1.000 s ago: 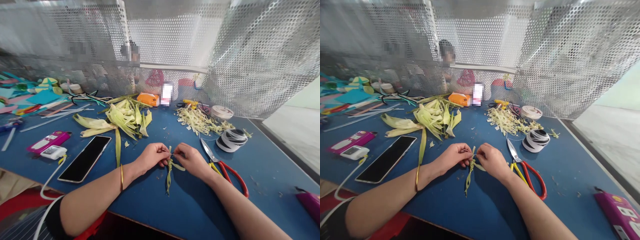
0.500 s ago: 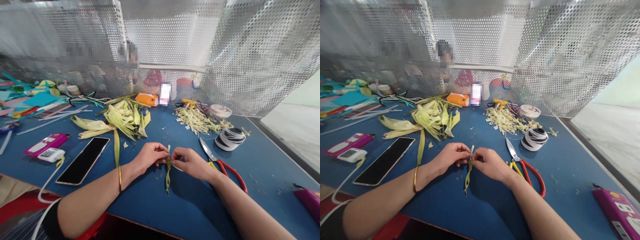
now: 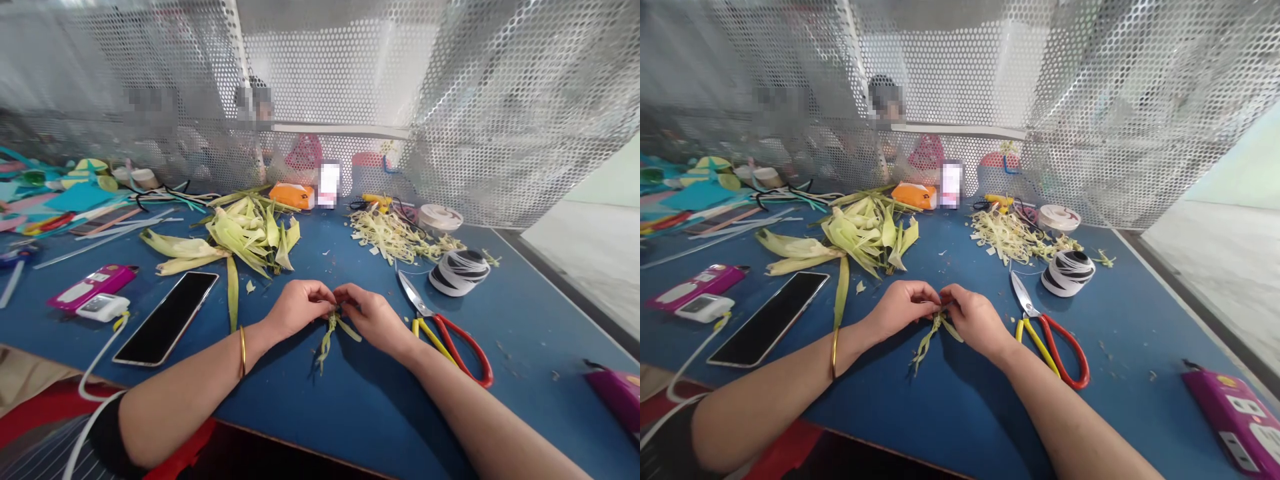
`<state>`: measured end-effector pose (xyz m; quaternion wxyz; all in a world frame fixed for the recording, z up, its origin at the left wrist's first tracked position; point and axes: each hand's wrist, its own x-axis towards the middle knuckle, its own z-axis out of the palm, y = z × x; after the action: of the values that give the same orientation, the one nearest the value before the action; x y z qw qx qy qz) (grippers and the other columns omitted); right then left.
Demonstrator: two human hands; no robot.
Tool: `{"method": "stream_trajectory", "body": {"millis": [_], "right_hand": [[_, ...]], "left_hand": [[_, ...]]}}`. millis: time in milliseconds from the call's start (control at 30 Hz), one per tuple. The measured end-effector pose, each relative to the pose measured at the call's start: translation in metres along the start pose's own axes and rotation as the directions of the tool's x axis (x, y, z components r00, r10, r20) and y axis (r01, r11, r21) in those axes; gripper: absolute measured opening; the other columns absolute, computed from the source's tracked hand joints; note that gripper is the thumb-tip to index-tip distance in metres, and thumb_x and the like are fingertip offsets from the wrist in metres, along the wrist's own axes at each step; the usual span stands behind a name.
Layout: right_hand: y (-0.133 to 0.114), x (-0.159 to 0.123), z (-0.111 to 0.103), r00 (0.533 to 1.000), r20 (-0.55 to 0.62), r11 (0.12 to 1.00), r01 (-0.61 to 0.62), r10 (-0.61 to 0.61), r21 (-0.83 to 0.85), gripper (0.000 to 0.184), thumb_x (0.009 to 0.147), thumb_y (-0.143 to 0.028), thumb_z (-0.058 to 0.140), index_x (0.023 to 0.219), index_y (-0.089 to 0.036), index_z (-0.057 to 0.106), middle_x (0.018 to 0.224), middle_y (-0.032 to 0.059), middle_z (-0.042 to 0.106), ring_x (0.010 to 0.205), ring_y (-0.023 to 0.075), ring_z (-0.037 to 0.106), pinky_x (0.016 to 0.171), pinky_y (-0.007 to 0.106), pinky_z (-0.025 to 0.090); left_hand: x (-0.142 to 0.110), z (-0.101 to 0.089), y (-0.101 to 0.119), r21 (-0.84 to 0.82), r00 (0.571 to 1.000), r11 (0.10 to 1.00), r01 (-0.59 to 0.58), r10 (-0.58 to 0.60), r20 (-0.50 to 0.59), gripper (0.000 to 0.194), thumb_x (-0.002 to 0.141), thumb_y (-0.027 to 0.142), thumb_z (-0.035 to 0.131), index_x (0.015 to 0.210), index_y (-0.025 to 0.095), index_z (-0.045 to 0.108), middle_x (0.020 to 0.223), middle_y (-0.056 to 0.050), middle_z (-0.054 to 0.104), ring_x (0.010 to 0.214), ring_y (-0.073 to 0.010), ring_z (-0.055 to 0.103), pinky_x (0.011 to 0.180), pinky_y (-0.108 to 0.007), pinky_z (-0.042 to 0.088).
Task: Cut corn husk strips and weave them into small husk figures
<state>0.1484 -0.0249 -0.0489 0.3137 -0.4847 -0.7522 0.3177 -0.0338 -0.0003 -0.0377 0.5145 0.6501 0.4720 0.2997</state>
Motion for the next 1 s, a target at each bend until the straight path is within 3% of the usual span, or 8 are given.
{"method": "stream_trajectory", "body": {"millis": [167, 333, 467, 567, 767, 1000], "right_hand": [[0.002, 0.001, 0.001, 1.000, -0.011, 1.000, -0.024, 0.024, -0.008, 0.029, 0.083, -0.009, 0.045, 0.103, -0.023, 0.060, 0.098, 0.0035, 0.073, 0.091, 0.0180, 0.068, 0.080, 0.029, 0.050], [0.001, 0.001, 0.001, 0.999, -0.013, 0.999, -0.048, 0.048, 0.016, 0.025, 0.084, -0.010, 0.045, 0.099, -0.023, 0.060, 0.096, 0.0039, 0.074, 0.089, 0.0183, 0.069, 0.079, 0.030, 0.051], [0.003, 0.001, 0.001, 0.999, -0.023, 0.998, -0.048, 0.048, 0.027, 0.022, 0.084, -0.012, 0.046, 0.096, -0.023, 0.061, 0.092, 0.0036, 0.074, 0.085, 0.0184, 0.068, 0.077, 0.030, 0.051], [0.005, 0.002, 0.002, 0.999, -0.026, 0.998, -0.039, 0.040, 0.046, 0.024, 0.083, -0.012, 0.047, 0.096, -0.023, 0.063, 0.089, 0.0035, 0.073, 0.084, 0.0183, 0.067, 0.077, 0.030, 0.051], [0.005, 0.003, 0.002, 0.995, -0.066, 0.996, -0.070, 0.074, 0.055, 0.026, 0.080, -0.014, 0.051, 0.097, -0.024, 0.069, 0.089, 0.0022, 0.074, 0.083, 0.0188, 0.067, 0.077, 0.029, 0.049], [0.006, 0.006, 0.002, 0.990, -0.135, 0.999, -0.032, 0.031, -0.003, 0.028, 0.075, -0.011, 0.052, 0.084, -0.026, 0.074, 0.082, 0.0007, 0.067, 0.077, 0.0163, 0.062, 0.072, 0.027, 0.046]], "left_hand": [[-0.001, 0.000, 0.001, 0.299, 0.979, 0.937, -0.178, 0.199, -0.041, 0.010, 0.075, 0.013, 0.062, 0.076, 0.018, 0.071, 0.071, 0.000, 0.071, 0.066, -0.0126, 0.064, 0.062, -0.022, 0.047], [-0.003, 0.000, -0.003, 0.641, 0.913, 0.688, -0.341, 0.405, 0.051, 0.017, 0.081, 0.010, 0.056, 0.082, 0.020, 0.070, 0.082, -0.002, 0.072, 0.076, -0.0153, 0.065, 0.070, -0.025, 0.044], [0.000, 0.003, -0.011, 0.783, 0.864, 0.474, -0.402, 0.481, 0.153, 0.016, 0.088, 0.015, 0.052, 0.084, 0.019, 0.067, 0.084, -0.004, 0.071, 0.080, -0.0182, 0.065, 0.070, -0.028, 0.043], [0.001, 0.005, -0.012, 0.829, 0.846, 0.384, -0.406, 0.502, 0.182, 0.017, 0.090, 0.016, 0.049, 0.084, 0.017, 0.064, 0.081, -0.006, 0.069, 0.079, -0.0190, 0.064, 0.068, -0.028, 0.042], [-0.001, 0.006, -0.007, 0.812, 0.817, 0.415, -0.410, 0.563, 0.124, 0.015, 0.091, 0.015, 0.048, 0.085, 0.019, 0.061, 0.081, -0.003, 0.067, 0.078, -0.0162, 0.062, 0.069, -0.026, 0.041], [-0.003, 0.007, -0.006, 0.772, 0.809, 0.451, -0.449, 0.572, 0.136, 0.017, 0.094, 0.017, 0.045, 0.087, 0.020, 0.061, 0.087, -0.002, 0.067, 0.076, -0.0135, 0.061, 0.068, -0.025, 0.039]]}}
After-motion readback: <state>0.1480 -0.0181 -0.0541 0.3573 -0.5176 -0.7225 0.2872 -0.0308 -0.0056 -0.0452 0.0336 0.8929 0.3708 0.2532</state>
